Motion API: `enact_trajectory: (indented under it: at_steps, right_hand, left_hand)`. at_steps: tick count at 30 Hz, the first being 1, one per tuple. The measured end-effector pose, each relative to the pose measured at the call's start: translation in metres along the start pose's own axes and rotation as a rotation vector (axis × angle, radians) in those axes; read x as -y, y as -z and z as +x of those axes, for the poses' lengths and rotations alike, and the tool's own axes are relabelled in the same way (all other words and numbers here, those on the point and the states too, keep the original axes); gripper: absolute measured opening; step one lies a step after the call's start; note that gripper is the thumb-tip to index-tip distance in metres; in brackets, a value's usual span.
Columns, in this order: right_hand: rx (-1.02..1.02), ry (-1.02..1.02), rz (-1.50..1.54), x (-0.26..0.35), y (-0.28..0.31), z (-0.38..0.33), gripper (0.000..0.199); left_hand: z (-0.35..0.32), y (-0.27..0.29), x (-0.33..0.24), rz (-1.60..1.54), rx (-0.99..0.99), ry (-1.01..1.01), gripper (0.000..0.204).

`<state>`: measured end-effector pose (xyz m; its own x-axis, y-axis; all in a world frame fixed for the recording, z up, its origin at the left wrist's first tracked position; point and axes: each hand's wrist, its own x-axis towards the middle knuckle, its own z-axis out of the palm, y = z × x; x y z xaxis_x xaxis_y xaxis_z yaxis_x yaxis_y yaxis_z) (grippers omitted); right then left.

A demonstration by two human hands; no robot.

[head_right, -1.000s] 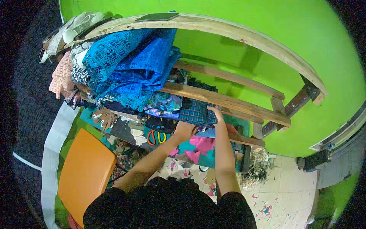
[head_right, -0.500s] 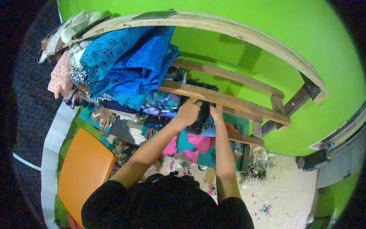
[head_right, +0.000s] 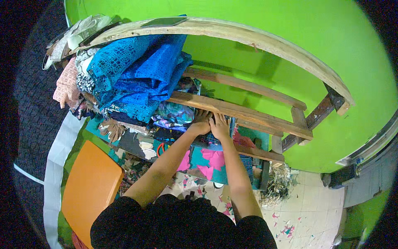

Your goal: Folding different pieces of fabric on a table and organizing them onto a shelf.

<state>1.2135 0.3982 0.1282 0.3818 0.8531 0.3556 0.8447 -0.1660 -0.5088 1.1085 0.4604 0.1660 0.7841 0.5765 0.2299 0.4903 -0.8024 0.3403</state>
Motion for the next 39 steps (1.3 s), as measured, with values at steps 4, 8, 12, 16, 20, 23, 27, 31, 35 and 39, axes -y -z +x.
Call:
enact_trajectory:
  at_steps: [4, 8, 12, 16, 20, 23, 27, 31, 35, 39]
  right_hand:
    - [0.059, -0.003, 0.029, 0.016, -0.006, 0.005, 0.050]
    - [-0.129, 0.122, 0.074, 0.006, 0.017, -0.001, 0.045]
    - [-0.343, 0.198, 0.072, 0.063, 0.045, -0.037, 0.031]
    - [-0.468, 0.284, 0.264, 0.142, 0.014, -0.103, 0.017]
    - [-0.165, 0.406, 0.460, 0.222, -0.065, -0.187, 0.015]
    - [0.183, 0.564, 0.742, 0.297, -0.113, -0.245, 0.011]
    - [0.537, 0.691, 0.876, 0.404, -0.157, -0.326, 0.010]
    - [0.968, 0.824, 0.967, 0.499, -0.174, -0.422, 0.011]
    - [1.231, 1.034, 0.950, 0.561, -0.191, -0.487, 0.012]
    - [1.426, 1.233, 0.856, 0.609, -0.218, -0.533, 0.012]
  left_hand:
    - [0.001, -0.001, 0.022, 0.033, 0.068, 0.025, 0.053]
    - [-0.032, 0.014, -0.001, -0.391, -0.138, -0.051, 0.046]
    - [-0.118, 0.041, 0.003, -0.194, -0.291, -0.315, 0.050]
    - [-0.237, 0.071, 0.052, -0.957, 0.194, 0.055, 0.048]
    - [-0.406, 0.079, 0.123, -0.628, -0.066, 0.484, 0.046]
    - [-0.554, 0.101, 0.143, -0.528, -0.164, 1.034, 0.040]
    - [-0.743, 0.127, 0.120, -0.717, -0.705, 1.339, 0.037]
    - [-0.901, 0.108, 0.068, -0.450, -1.159, 1.679, 0.036]
    - [-0.937, 0.129, 0.008, -0.582, -1.275, 1.846, 0.041]
    - [-0.975, 0.078, 0.007, -0.645, -1.283, 1.744, 0.043]
